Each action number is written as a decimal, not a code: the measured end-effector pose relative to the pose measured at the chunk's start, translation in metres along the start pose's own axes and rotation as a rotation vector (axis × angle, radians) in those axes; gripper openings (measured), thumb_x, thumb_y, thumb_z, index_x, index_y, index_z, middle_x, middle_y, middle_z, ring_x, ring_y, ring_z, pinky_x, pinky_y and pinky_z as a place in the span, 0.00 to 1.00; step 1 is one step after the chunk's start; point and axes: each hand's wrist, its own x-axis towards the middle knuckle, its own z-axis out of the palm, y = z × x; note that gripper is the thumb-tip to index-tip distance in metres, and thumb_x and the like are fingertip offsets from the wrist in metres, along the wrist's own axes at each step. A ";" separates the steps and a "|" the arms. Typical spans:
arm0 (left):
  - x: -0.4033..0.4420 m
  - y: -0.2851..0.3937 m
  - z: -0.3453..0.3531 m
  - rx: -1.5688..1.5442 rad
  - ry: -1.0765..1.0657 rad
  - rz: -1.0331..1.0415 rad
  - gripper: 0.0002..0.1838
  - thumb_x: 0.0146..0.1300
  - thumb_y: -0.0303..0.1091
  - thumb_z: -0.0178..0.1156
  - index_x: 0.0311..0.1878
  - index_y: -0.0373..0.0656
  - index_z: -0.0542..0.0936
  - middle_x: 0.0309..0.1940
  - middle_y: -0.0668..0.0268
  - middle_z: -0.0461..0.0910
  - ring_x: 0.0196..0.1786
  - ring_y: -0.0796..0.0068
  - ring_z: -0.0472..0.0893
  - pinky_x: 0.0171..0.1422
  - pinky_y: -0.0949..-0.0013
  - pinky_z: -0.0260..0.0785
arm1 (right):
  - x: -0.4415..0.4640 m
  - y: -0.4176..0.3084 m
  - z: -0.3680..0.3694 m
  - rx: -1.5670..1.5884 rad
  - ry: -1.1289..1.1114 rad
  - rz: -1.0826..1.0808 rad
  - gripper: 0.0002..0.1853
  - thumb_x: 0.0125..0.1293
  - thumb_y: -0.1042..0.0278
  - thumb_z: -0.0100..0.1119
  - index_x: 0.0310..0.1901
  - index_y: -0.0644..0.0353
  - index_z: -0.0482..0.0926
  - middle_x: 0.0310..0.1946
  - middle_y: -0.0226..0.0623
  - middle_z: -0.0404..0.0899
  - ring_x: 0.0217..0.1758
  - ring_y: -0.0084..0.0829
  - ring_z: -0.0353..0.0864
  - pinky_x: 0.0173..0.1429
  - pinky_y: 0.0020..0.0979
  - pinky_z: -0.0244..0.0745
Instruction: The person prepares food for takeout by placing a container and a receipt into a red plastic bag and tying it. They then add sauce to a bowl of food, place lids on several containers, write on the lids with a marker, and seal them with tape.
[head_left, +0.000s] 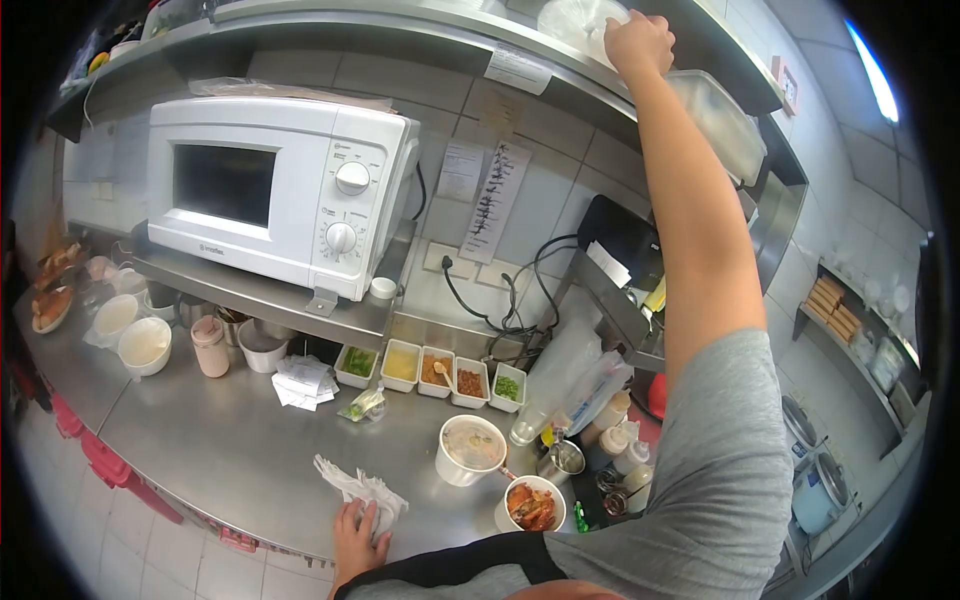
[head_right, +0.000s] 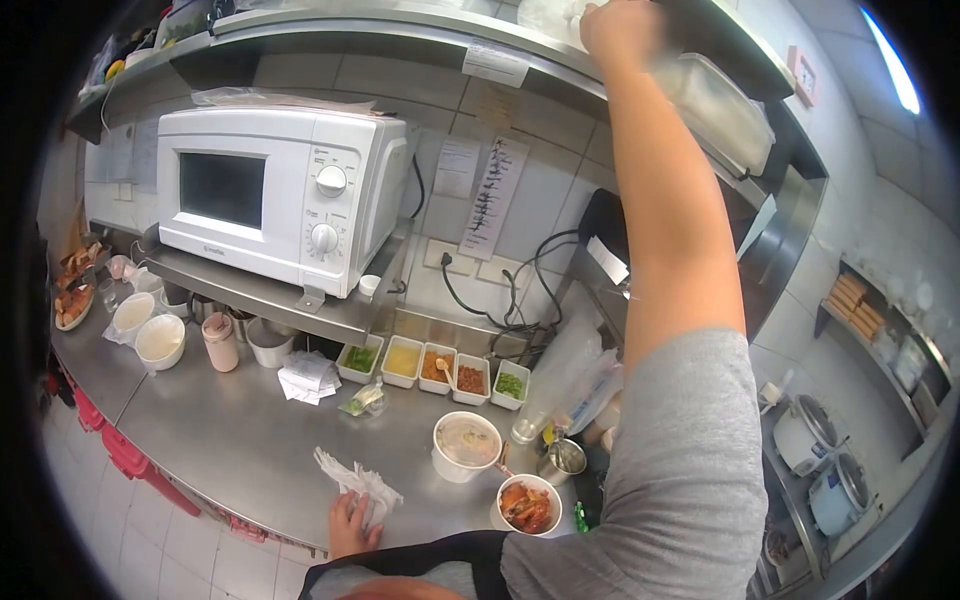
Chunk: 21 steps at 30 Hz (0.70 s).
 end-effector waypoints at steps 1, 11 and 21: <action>0.000 0.001 0.000 0.012 -0.003 0.004 0.37 0.44 0.36 0.71 0.62 0.47 0.72 0.62 0.51 0.64 0.64 0.41 0.62 0.67 0.46 0.56 | -0.004 -0.003 -0.003 -0.050 0.035 -0.044 0.26 0.62 0.49 0.56 0.61 0.46 0.74 0.63 0.38 0.67 0.63 0.45 0.68 0.63 0.43 0.67; -0.001 -0.001 0.001 -0.020 0.007 -0.026 0.37 0.43 0.36 0.71 0.61 0.46 0.72 0.62 0.53 0.65 0.64 0.44 0.63 0.67 0.48 0.57 | 0.040 0.047 0.030 0.272 -0.019 0.137 0.15 0.58 0.50 0.61 0.43 0.46 0.84 0.42 0.30 0.83 0.49 0.34 0.80 0.55 0.34 0.73; -0.001 0.002 0.000 0.010 -0.004 -0.045 0.39 0.44 0.37 0.70 0.64 0.44 0.70 0.62 0.53 0.65 0.64 0.44 0.63 0.67 0.49 0.56 | 0.074 0.053 0.038 0.525 -0.248 0.095 0.21 0.54 0.49 0.67 0.44 0.56 0.81 0.32 0.32 0.83 0.37 0.27 0.81 0.44 0.29 0.74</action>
